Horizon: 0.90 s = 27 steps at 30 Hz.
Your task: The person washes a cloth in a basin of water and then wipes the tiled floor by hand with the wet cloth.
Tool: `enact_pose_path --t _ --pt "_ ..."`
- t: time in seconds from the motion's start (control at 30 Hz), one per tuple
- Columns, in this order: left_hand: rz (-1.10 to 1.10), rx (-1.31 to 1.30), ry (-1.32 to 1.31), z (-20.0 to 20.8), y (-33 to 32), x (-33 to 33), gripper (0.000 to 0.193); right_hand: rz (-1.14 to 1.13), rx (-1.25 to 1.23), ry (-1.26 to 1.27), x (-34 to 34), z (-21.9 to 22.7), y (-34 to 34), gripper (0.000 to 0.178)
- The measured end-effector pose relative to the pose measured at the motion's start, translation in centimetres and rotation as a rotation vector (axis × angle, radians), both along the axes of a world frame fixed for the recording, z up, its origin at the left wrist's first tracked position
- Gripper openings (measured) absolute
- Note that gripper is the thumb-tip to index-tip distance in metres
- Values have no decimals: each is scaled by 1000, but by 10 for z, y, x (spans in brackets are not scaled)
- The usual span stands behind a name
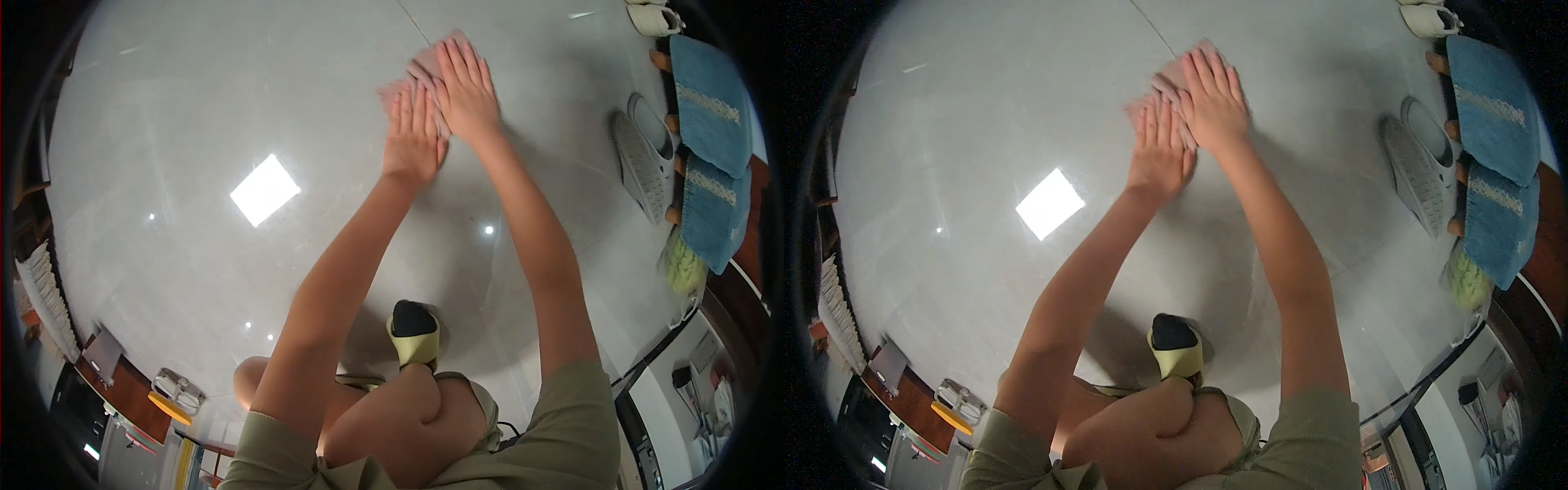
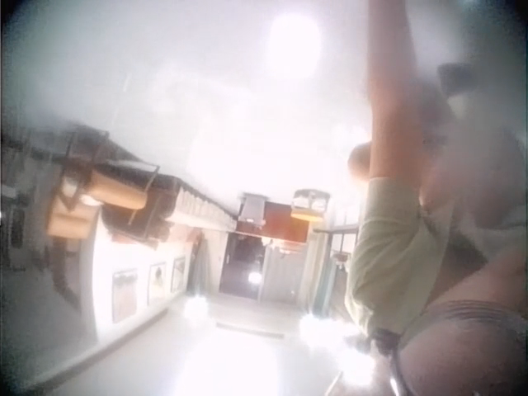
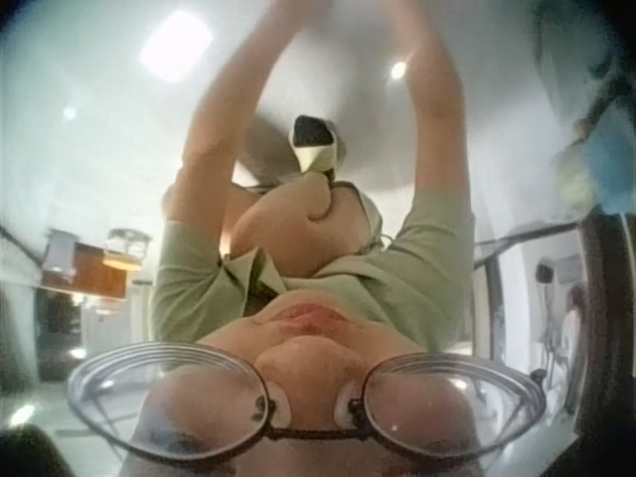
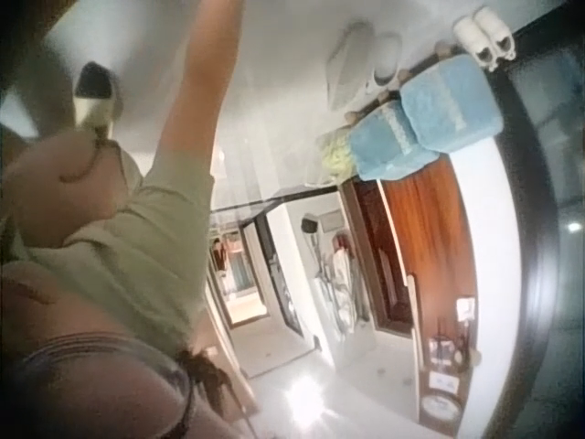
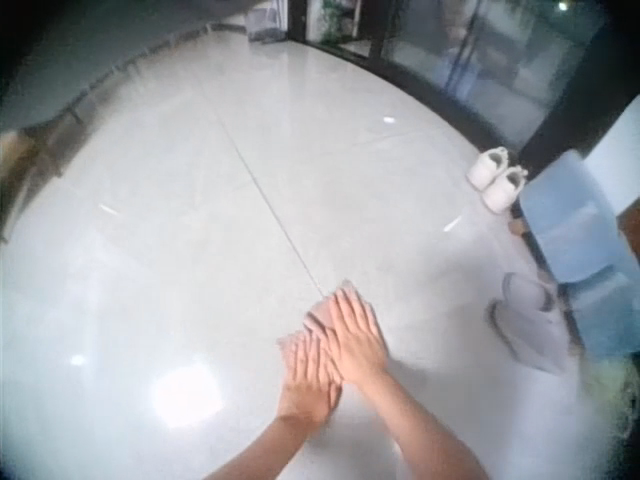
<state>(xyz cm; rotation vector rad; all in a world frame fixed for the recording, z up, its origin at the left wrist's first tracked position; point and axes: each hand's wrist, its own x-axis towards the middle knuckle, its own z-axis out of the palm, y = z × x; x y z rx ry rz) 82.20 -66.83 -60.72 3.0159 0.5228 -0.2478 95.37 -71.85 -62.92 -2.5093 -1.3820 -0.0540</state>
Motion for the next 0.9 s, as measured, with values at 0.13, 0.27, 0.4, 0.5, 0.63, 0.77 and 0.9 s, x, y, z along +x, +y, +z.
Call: enact_pose_path --t 0.13,0.27,0.4,0.5,0.63,0.77,0.9 --pt "-231 7 127 16 -37 -31 65 -52 -70 52 -40 12 -72 55" --pt "-343 -77 88 18 -55 -69 63 -116 -153 149 -91 20 -115 57" --pt "-283 -141 2 10 -31 -87 61 -152 -123 126 -87 12 -104 59" --pt "-134 -126 -137 6 22 -92 60 -104 -102 154 -70 7 -45 62" --pt "101 -54 -161 -2 85 -115 59 -35 -39 134 -106 -1 54 67" --pt "316 -19 -171 -1 99 -163 60 65 1 114 -165 0 90 67" --pt "479 -67 -163 0 63 -220 65 307 -118 126 -224 14 61 66"
